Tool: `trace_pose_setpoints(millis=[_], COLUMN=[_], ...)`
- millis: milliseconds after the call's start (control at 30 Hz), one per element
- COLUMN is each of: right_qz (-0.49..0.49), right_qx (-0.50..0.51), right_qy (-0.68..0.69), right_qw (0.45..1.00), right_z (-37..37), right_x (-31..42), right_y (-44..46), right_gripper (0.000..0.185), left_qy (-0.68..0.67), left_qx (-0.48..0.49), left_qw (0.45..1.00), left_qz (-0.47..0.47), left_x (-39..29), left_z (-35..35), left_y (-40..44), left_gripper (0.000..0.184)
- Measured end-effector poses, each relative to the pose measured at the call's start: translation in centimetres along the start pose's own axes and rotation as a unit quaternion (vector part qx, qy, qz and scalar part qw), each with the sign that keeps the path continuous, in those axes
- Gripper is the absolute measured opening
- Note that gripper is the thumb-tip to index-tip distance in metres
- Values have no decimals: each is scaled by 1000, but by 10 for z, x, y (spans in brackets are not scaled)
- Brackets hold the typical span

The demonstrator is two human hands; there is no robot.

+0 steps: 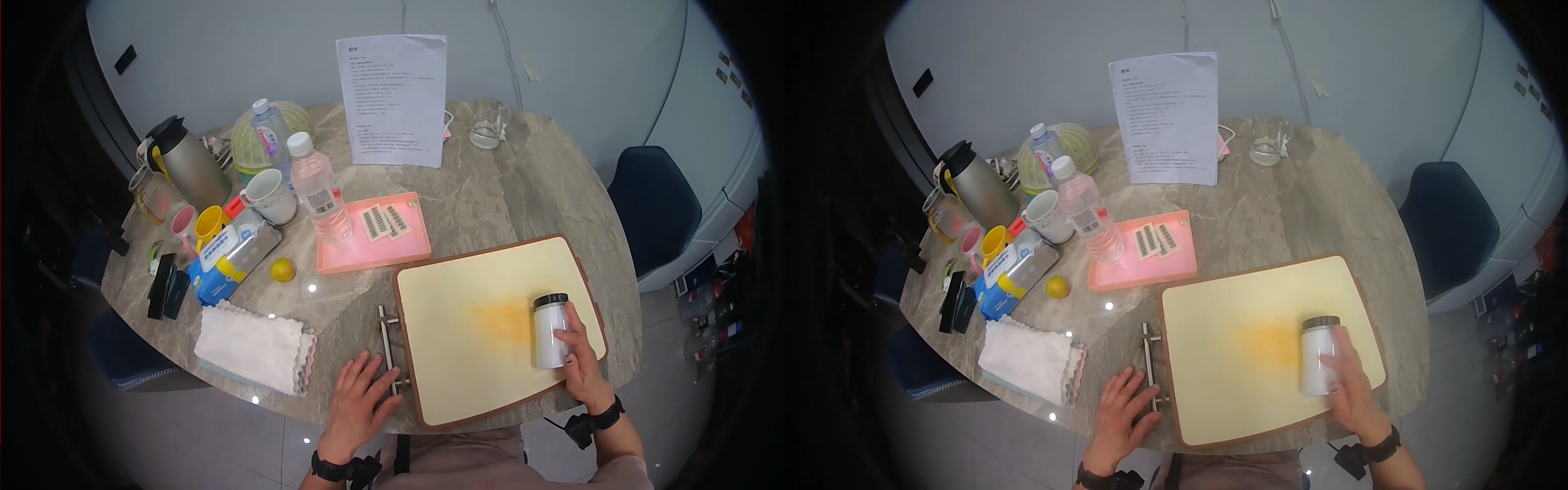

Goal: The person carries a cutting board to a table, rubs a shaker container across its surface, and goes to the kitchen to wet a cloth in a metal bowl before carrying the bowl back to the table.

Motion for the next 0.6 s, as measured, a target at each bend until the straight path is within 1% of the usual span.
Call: trace_pose_setpoints(millis=[133, 233, 333, 433, 467, 567, 600], right_qz=[10, -25, -72, -105, -127, -162, -179], right_qx=[-1, 36, 60, 81, 82, 124, 119], right_qy=[-18, -93, -191, -228, -243, -330, -332], right_qw=[1000, 995, 977, 965, 958, 922, 918], right_z=[-2, 2, 11, 18, 22, 36, 42], right_x=[1, 13, 35, 60, 64, 92, 98], right_y=[-1, 12, 25, 39, 44, 54, 57], right_gripper=[33, 33, 38, 44, 52, 53, 54], left_qy=[-4, -6, -6, -7, -8, -11, -10], left_qx=[-4, -6, -8, -8, -8, -8, -7], left_qw=[1000, 1000, 1000, 1000, 1000, 1000, 1000], left_qz=[2, 9, 14, 17, 17, 18, 19], left_x=[0, 1, 1, 1, 1, 1, 1], left_z=[0, 0, 0, -1, -1, -1, -1], left_y=[0, -1, -1, -1, -1, -1, -1], left_gripper=[45, 45, 45, 46, 46, 47, 47])
Point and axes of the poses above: each hand's wrist, its own y-axis towards the middle knuckle, its own z-axis out of the palm, x = y × z, the point moved 2 cm from there along y, towards the middle knuckle, and after that the axes turned 14 degrees about -y, right-handed, at the moved point
